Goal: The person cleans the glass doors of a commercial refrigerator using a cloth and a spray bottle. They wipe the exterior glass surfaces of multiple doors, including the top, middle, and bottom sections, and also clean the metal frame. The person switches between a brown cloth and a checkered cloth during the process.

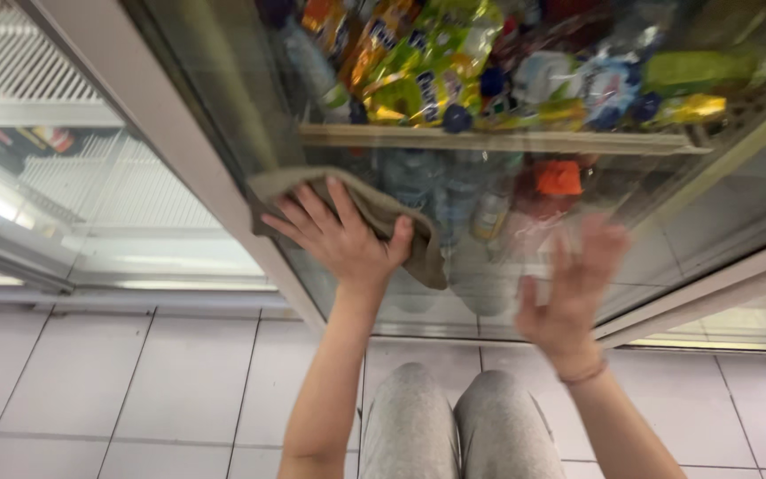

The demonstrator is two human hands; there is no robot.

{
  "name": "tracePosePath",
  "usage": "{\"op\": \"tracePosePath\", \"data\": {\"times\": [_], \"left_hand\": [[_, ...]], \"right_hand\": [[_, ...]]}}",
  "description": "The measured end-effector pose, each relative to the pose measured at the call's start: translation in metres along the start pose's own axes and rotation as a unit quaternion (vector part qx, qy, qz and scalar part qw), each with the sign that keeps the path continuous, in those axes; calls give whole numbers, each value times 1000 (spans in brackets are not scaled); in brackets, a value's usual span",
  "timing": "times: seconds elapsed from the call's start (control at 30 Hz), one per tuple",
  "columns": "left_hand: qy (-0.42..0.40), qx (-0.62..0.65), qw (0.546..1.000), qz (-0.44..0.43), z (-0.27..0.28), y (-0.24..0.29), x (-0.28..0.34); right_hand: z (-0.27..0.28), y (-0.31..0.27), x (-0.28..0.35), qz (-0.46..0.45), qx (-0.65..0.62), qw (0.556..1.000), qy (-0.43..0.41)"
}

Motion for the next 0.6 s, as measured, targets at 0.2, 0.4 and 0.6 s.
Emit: {"op": "tracePosePath", "data": {"times": [0.2, 0.4, 0.6], "left_hand": [[-24, 3, 996, -84, 57, 88, -142], [-216, 123, 908, -338, 72, 219, -152], [84, -25, 876, -474, 58, 232, -39]], "right_hand": [[107, 46, -37, -57, 123, 983, 124], [144, 86, -25, -133, 143, 961, 195], [132, 106, -15, -200, 83, 957, 191]]}}
Point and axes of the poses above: each hand's wrist, its own x-axis away from the middle knuckle, its own z-axis out of the back of the hand, y = z × x, the point moved 7 cm from there along -x, towards the middle knuckle, and after that the axes turned 15 degrees about -x, right-handed, at the moved point
